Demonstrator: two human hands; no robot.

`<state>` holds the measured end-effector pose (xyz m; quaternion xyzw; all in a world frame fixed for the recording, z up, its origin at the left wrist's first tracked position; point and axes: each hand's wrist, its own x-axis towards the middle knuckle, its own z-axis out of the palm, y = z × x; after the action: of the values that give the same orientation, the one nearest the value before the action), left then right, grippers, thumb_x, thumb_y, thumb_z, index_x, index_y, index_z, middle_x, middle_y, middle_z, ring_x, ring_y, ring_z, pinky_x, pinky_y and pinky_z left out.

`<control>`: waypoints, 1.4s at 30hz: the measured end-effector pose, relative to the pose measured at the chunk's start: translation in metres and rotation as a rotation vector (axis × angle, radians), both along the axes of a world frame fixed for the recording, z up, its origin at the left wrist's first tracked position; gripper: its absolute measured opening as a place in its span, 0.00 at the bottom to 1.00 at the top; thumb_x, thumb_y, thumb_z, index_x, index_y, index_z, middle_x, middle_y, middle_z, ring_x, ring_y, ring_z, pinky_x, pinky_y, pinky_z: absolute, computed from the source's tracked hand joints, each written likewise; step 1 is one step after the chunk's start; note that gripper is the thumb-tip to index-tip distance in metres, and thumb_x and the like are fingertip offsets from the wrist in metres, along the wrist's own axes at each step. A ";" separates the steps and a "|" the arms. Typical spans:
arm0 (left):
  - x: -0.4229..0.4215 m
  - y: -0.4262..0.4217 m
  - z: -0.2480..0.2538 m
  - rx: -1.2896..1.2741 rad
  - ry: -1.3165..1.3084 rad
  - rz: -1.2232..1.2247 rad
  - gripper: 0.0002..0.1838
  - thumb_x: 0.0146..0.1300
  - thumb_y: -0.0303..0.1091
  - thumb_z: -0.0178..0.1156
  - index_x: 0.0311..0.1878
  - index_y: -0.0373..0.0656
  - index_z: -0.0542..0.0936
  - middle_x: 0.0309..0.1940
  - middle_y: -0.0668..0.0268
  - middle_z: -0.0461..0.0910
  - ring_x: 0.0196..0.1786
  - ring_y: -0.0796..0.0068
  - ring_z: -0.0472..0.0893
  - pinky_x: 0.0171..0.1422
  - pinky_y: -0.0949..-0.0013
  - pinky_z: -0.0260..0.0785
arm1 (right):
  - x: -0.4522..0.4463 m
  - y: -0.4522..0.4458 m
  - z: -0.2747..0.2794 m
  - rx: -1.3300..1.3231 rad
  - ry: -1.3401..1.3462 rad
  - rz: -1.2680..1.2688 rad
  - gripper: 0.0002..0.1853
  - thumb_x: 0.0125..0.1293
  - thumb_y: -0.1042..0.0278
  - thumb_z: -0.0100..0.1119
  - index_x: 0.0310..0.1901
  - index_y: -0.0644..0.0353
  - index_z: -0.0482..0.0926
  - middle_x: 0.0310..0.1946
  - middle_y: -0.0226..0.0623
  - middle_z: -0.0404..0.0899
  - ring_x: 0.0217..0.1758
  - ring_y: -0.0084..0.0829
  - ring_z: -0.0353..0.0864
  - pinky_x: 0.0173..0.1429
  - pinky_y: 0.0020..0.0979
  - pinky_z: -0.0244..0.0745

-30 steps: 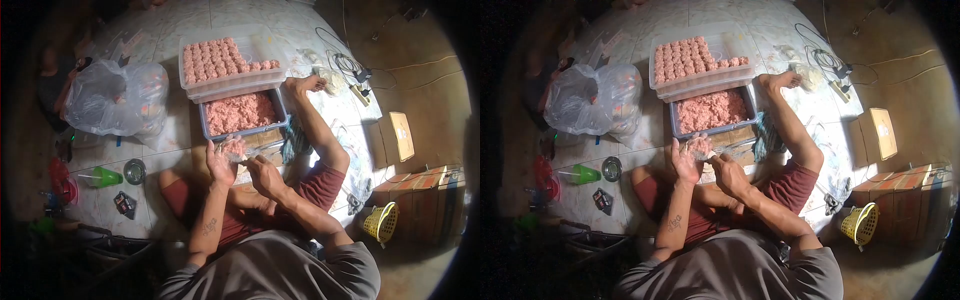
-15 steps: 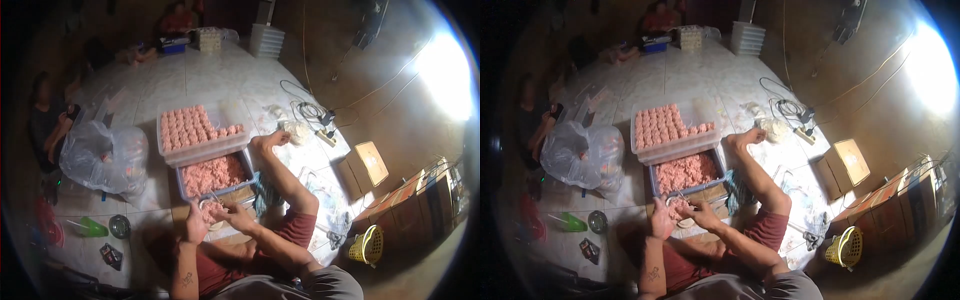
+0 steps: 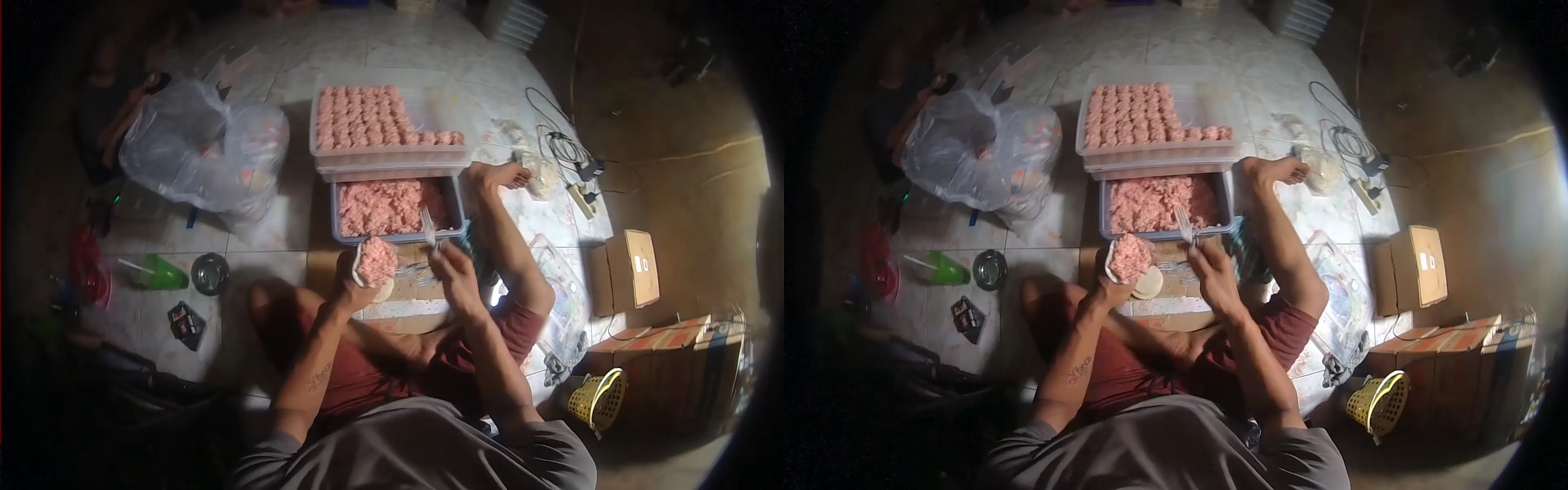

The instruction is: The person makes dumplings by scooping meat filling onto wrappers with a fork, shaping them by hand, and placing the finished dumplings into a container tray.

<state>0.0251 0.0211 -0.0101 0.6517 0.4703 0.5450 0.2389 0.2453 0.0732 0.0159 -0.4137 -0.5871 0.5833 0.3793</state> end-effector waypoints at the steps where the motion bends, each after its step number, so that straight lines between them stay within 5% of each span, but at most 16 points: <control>1: 0.003 -0.003 0.011 0.037 -0.047 0.009 0.16 0.54 0.25 0.70 0.47 0.39 0.82 0.37 0.59 0.85 0.39 0.60 0.85 0.46 0.62 0.78 | -0.004 -0.019 -0.007 -0.287 0.141 -0.011 0.12 0.79 0.65 0.55 0.49 0.65 0.82 0.30 0.21 0.70 0.33 0.16 0.66 0.36 0.23 0.62; 5: 0.018 -0.003 -0.006 -0.035 -0.159 0.186 0.14 0.56 0.29 0.74 0.44 0.38 0.81 0.35 0.60 0.84 0.38 0.61 0.84 0.44 0.62 0.77 | -0.006 -0.048 -0.021 -0.267 0.166 0.084 0.09 0.78 0.70 0.55 0.49 0.65 0.82 0.30 0.28 0.72 0.33 0.24 0.72 0.38 0.27 0.66; 7: 0.019 0.002 -0.003 -0.046 -0.117 0.030 0.19 0.54 0.36 0.79 0.42 0.38 0.80 0.33 0.60 0.83 0.36 0.59 0.83 0.43 0.61 0.77 | -0.001 -0.034 -0.012 0.439 -0.367 0.229 0.08 0.76 0.72 0.54 0.47 0.66 0.80 0.32 0.44 0.74 0.36 0.43 0.76 0.41 0.35 0.70; 8: 0.013 0.000 0.003 -0.078 0.167 0.091 0.24 0.49 0.41 0.83 0.41 0.39 0.80 0.31 0.61 0.82 0.34 0.56 0.82 0.42 0.59 0.77 | 0.003 -0.030 -0.002 0.417 -0.351 0.261 0.06 0.72 0.76 0.53 0.46 0.66 0.78 0.37 0.54 0.73 0.41 0.57 0.74 0.45 0.43 0.71; 11: 0.011 -0.002 0.008 -0.160 0.077 0.208 0.20 0.49 0.28 0.80 0.41 0.39 0.79 0.32 0.62 0.81 0.34 0.64 0.80 0.43 0.64 0.77 | 0.013 -0.023 0.007 0.439 -0.370 0.108 0.07 0.73 0.77 0.52 0.46 0.69 0.78 0.36 0.51 0.75 0.40 0.49 0.77 0.46 0.41 0.72; 12: 0.006 0.000 0.007 -0.158 0.083 0.209 0.20 0.49 0.28 0.80 0.41 0.39 0.79 0.32 0.62 0.81 0.34 0.64 0.80 0.43 0.64 0.77 | 0.012 -0.028 -0.006 0.248 -0.140 0.043 0.08 0.76 0.75 0.52 0.47 0.68 0.80 0.35 0.39 0.76 0.38 0.32 0.75 0.44 0.34 0.71; 16: 0.011 0.003 0.008 -0.007 -0.153 0.043 0.21 0.48 0.28 0.80 0.41 0.41 0.78 0.33 0.65 0.79 0.36 0.67 0.80 0.44 0.66 0.76 | 0.006 -0.054 -0.030 -0.212 0.093 0.159 0.07 0.77 0.72 0.57 0.49 0.64 0.83 0.35 0.22 0.72 0.37 0.17 0.67 0.43 0.21 0.66; 17: 0.017 0.001 0.009 -0.030 -0.246 0.043 0.20 0.48 0.28 0.80 0.41 0.41 0.78 0.34 0.66 0.78 0.36 0.68 0.79 0.44 0.67 0.75 | -0.005 -0.062 -0.025 -0.281 0.142 0.149 0.06 0.77 0.73 0.56 0.46 0.65 0.81 0.35 0.27 0.71 0.37 0.21 0.68 0.44 0.25 0.68; 19: 0.019 -0.002 0.011 -0.198 -0.147 -0.055 0.21 0.49 0.29 0.81 0.41 0.41 0.78 0.35 0.66 0.80 0.36 0.70 0.80 0.44 0.67 0.76 | -0.026 -0.066 -0.031 0.125 -0.019 0.024 0.05 0.77 0.75 0.55 0.46 0.65 0.80 0.35 0.33 0.71 0.38 0.26 0.70 0.46 0.30 0.70; 23: 0.012 -0.001 0.015 -0.237 0.110 0.290 0.32 0.42 0.46 0.87 0.42 0.39 0.79 0.35 0.62 0.82 0.37 0.70 0.80 0.46 0.65 0.76 | -0.002 -0.048 -0.020 0.384 -0.354 -0.001 0.07 0.72 0.77 0.57 0.49 0.64 0.80 0.38 0.44 0.75 0.42 0.40 0.76 0.50 0.38 0.72; 26: -0.012 -0.003 -0.001 -0.182 -0.127 -0.045 0.33 0.43 0.38 0.87 0.49 0.39 0.77 0.39 0.65 0.83 0.40 0.74 0.79 0.49 0.67 0.76 | 0.007 -0.055 -0.024 0.271 -0.216 -0.032 0.07 0.76 0.72 0.55 0.49 0.64 0.80 0.31 0.34 0.72 0.35 0.30 0.72 0.43 0.32 0.69; 28: -0.006 -0.004 0.008 -0.201 -0.207 -0.031 0.32 0.43 0.36 0.87 0.48 0.39 0.77 0.40 0.67 0.81 0.42 0.76 0.78 0.51 0.70 0.74 | 0.013 -0.061 -0.032 -0.361 0.128 0.127 0.10 0.80 0.68 0.52 0.49 0.63 0.82 0.28 0.23 0.68 0.31 0.19 0.64 0.37 0.23 0.61; 31: 0.001 -0.005 0.025 -0.226 -0.195 0.002 0.31 0.44 0.33 0.86 0.48 0.40 0.77 0.43 0.69 0.80 0.46 0.79 0.77 0.55 0.72 0.72 | 0.008 -0.073 -0.035 -0.397 0.287 0.193 0.12 0.81 0.64 0.53 0.53 0.61 0.83 0.27 0.16 0.62 0.31 0.13 0.57 0.36 0.19 0.54; 36: 0.019 -0.013 0.000 -0.311 -0.283 -0.026 0.27 0.45 0.32 0.86 0.45 0.41 0.79 0.40 0.69 0.81 0.45 0.81 0.78 0.52 0.72 0.73 | -0.005 -0.075 -0.037 -0.268 0.263 0.171 0.11 0.80 0.68 0.54 0.54 0.63 0.83 0.30 0.22 0.66 0.34 0.16 0.61 0.39 0.23 0.62; 39: 0.037 -0.010 -0.005 -0.275 -0.467 0.158 0.21 0.48 0.30 0.84 0.40 0.41 0.79 0.32 0.72 0.80 0.38 0.82 0.78 0.46 0.75 0.73 | -0.009 -0.063 -0.026 0.386 -0.324 0.044 0.06 0.71 0.81 0.53 0.45 0.68 0.80 0.37 0.43 0.73 0.36 0.36 0.72 0.43 0.34 0.70; 42: -0.001 -0.020 0.015 -0.359 -0.145 -0.098 0.21 0.55 0.22 0.76 0.49 0.38 0.77 0.36 0.70 0.79 0.41 0.82 0.78 0.50 0.74 0.75 | 0.015 -0.061 -0.018 0.140 -0.237 0.059 0.08 0.71 0.81 0.54 0.48 0.66 0.81 0.38 0.43 0.73 0.42 0.37 0.75 0.50 0.32 0.72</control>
<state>0.0243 0.0009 0.0047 0.5797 0.5093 0.4857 0.4108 0.2603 0.0127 -0.0017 -0.4346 -0.6790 0.4990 0.3179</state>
